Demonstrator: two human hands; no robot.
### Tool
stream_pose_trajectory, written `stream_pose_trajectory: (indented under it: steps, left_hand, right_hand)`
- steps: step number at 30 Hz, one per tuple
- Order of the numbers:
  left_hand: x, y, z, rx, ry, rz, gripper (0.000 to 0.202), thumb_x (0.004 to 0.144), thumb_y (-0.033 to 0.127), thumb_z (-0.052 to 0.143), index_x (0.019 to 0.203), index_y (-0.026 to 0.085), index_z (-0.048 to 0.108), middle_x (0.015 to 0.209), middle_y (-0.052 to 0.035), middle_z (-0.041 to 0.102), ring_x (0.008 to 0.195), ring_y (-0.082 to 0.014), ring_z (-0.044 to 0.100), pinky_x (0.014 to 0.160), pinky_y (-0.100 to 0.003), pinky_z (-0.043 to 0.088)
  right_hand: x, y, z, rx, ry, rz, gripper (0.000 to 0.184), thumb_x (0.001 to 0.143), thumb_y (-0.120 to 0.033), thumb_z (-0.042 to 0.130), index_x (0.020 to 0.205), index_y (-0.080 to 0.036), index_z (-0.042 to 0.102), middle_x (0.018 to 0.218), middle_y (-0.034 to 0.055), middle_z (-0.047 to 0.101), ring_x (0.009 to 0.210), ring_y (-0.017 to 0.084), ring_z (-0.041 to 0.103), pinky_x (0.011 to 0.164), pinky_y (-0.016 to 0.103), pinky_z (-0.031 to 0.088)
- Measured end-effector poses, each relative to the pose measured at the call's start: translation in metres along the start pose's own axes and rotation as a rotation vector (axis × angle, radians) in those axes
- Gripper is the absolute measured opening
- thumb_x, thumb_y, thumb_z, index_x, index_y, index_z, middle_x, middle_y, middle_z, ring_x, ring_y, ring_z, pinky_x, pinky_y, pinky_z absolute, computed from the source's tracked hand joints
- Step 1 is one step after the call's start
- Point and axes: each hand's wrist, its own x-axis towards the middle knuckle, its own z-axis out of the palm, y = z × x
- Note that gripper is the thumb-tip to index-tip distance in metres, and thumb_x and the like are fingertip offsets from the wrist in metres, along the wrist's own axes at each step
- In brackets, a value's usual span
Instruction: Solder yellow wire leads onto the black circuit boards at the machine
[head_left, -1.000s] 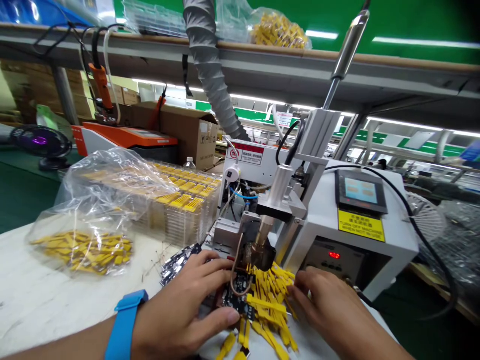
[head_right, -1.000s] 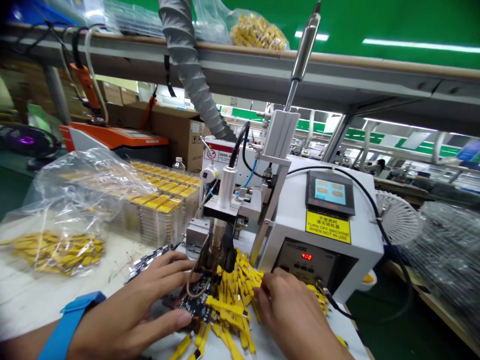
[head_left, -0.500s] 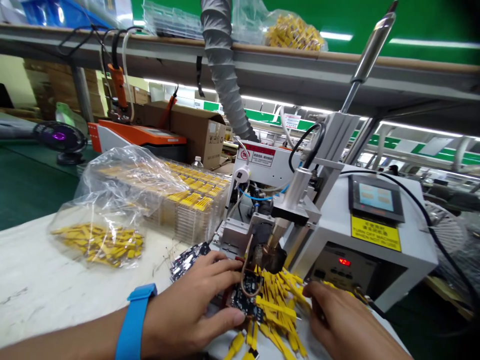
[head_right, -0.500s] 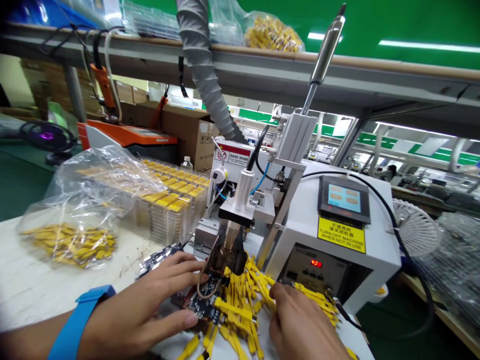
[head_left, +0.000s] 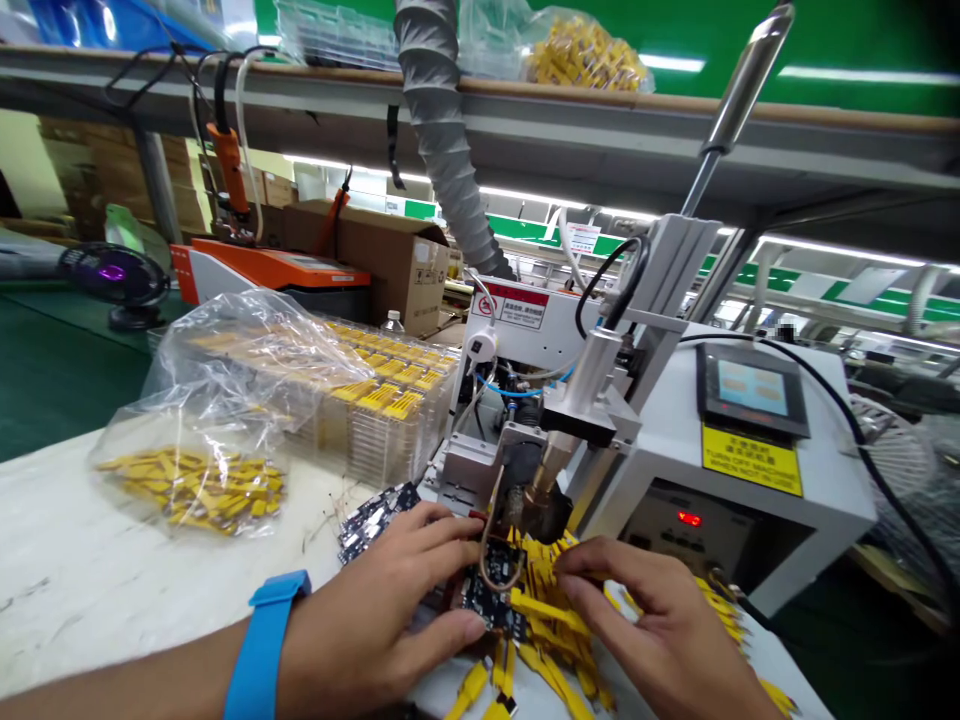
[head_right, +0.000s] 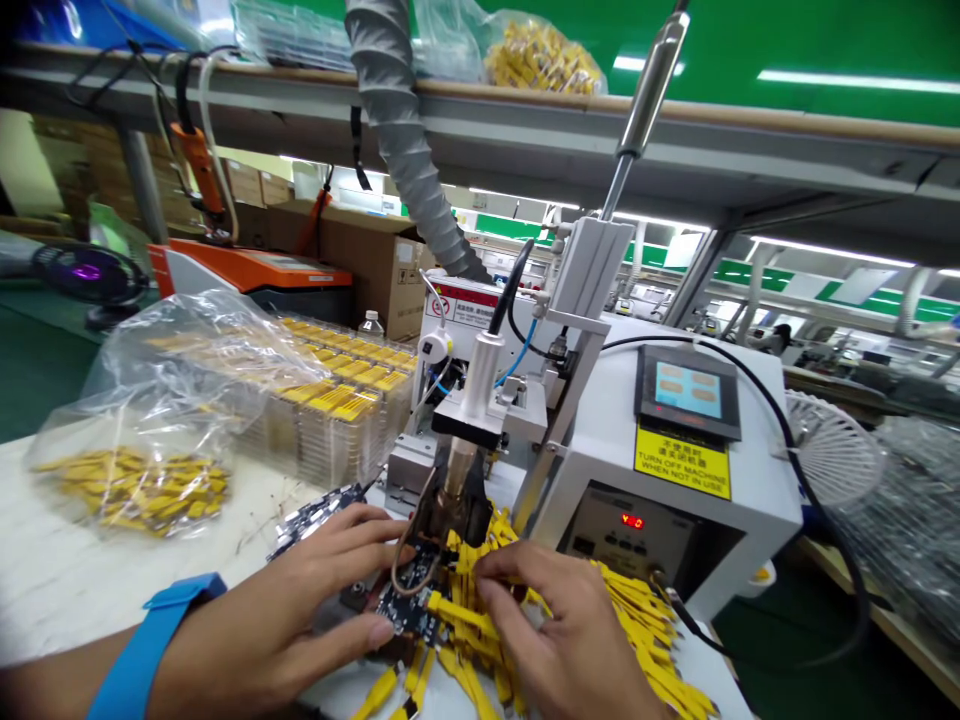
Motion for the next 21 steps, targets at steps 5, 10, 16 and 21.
stream_pose_trajectory:
  steps: [5, 10, 16, 21]
  left_hand:
    - [0.001, 0.001, 0.001, 0.005, 0.035, -0.002, 0.030, 0.087, 0.029, 0.063, 0.117, 0.024, 0.060, 0.130, -0.0056, 0.058, 0.122, -0.0285, 0.046, 0.103, -0.047, 0.038]
    - [0.002, 0.001, 0.001, 0.019, 0.033, 0.007, 0.033, 0.088, 0.028, 0.061, 0.121, 0.025, 0.058, 0.133, -0.0050, 0.056, 0.123, -0.0291, 0.045, 0.102, -0.049, 0.039]
    - [0.001, 0.001, 0.000, 0.039, 0.024, 0.032, 0.031, 0.089, 0.028, 0.060, 0.120, 0.025, 0.057, 0.131, -0.0047, 0.057, 0.122, -0.0279, 0.045, 0.102, -0.048, 0.040]
    - [0.000, 0.003, 0.000, 0.135, -0.012, 0.098, 0.040, 0.094, 0.025, 0.053, 0.133, 0.028, 0.047, 0.134, -0.0048, 0.054, 0.121, -0.0290, 0.043, 0.104, -0.051, 0.037]
  right_hand:
    - [0.003, 0.001, 0.015, 0.047, 0.066, -0.243, 0.023, 0.091, -0.013, 0.051, 0.095, -0.019, 0.072, 0.083, 0.0062, 0.064, 0.075, 0.016, 0.062, 0.064, 0.025, 0.052]
    - [-0.002, 0.005, 0.016, -0.076, 0.053, -0.290, 0.029, 0.090, -0.009, 0.046, 0.098, -0.017, 0.073, 0.086, 0.0099, 0.061, 0.077, 0.019, 0.061, 0.062, 0.029, 0.052]
    - [-0.002, 0.007, 0.015, -0.143, 0.025, -0.352, 0.034, 0.088, -0.005, 0.043, 0.105, -0.017, 0.070, 0.089, 0.0116, 0.059, 0.080, 0.021, 0.058, 0.064, 0.031, 0.052]
    - [0.002, 0.006, 0.013, -0.183, 0.009, -0.407, 0.034, 0.089, -0.004, 0.041, 0.107, -0.013, 0.068, 0.091, 0.0145, 0.057, 0.081, 0.024, 0.055, 0.064, 0.036, 0.052]
